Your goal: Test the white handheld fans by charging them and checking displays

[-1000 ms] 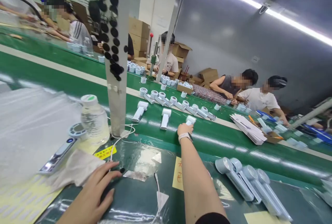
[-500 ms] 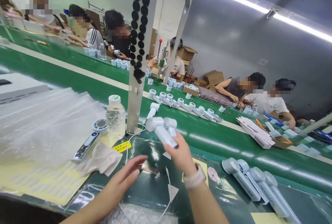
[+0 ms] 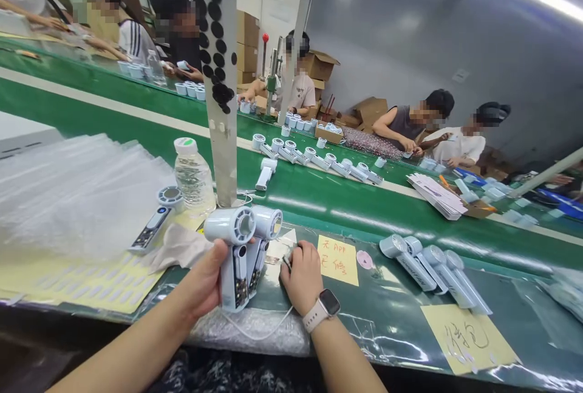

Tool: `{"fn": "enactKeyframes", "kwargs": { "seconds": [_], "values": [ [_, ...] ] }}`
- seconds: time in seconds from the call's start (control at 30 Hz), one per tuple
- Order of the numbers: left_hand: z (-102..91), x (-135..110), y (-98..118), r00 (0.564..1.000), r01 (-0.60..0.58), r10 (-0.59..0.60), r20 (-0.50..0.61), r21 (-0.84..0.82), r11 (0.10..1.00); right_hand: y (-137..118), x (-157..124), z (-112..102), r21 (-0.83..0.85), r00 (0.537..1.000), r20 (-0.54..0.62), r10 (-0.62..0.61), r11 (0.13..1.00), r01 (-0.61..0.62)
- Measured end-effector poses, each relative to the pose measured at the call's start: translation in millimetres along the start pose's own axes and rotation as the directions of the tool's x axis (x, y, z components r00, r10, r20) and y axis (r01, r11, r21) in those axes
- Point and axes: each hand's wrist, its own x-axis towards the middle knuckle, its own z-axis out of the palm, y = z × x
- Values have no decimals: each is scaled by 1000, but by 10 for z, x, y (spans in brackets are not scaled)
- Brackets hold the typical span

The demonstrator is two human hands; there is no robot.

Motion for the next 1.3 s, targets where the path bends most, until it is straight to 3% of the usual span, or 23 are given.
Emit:
{"fn": "enactKeyframes", "kwargs": {
  "seconds": [0.07,0.17,0.27,0.33,0.4,0.5,0.6,0.7,0.8,0.9,1.03,1.17,1.3],
  "values": [
    [7,-20,69,998,-55,54,-8,-3,999,-3,-23,68,28,1000,28,0,1000,-1],
    [-13,-49,159,993,-122,122,8,-18,992,-65,-236,69,136,984,180,4,990,-29],
    [1,-75,213,985,-155,152,83,22,988,-176,-495,23,388,893,449,-31,907,-163],
    [57,-84,219,966,-231,223,133,44,972,-273,-607,24,508,836,543,-75,822,-257],
    [131,-88,205,948,-283,273,166,40,958,-370,-661,56,557,845,526,-90,788,-263],
    [205,-90,172,937,-266,260,232,-3,964,-473,-694,129,601,891,443,-97,770,-215],
    [216,-88,145,916,-316,302,262,11,949,-500,-746,199,637,930,365,-37,738,-221],
    [213,-81,130,914,-344,327,241,33,938,-498,-800,226,665,927,374,-33,706,-243],
    [223,-78,134,934,-260,259,246,-28,965,-502,-807,182,639,910,371,-186,762,-104],
    [242,-92,159,946,-206,231,226,-132,970,-508,-796,132,618,917,273,-291,783,64],
    [268,-141,199,944,-219,243,223,-126,968,-513,-811,147,642,960,251,-123,764,-70],
    [267,-180,196,941,-230,243,235,-80,970,-509,-826,208,713,955,295,-11,669,-212],
    [220,-175,127,921,-315,310,236,-18,949,-494,-841,295,771,949,311,50,571,-283]
  ]
}}
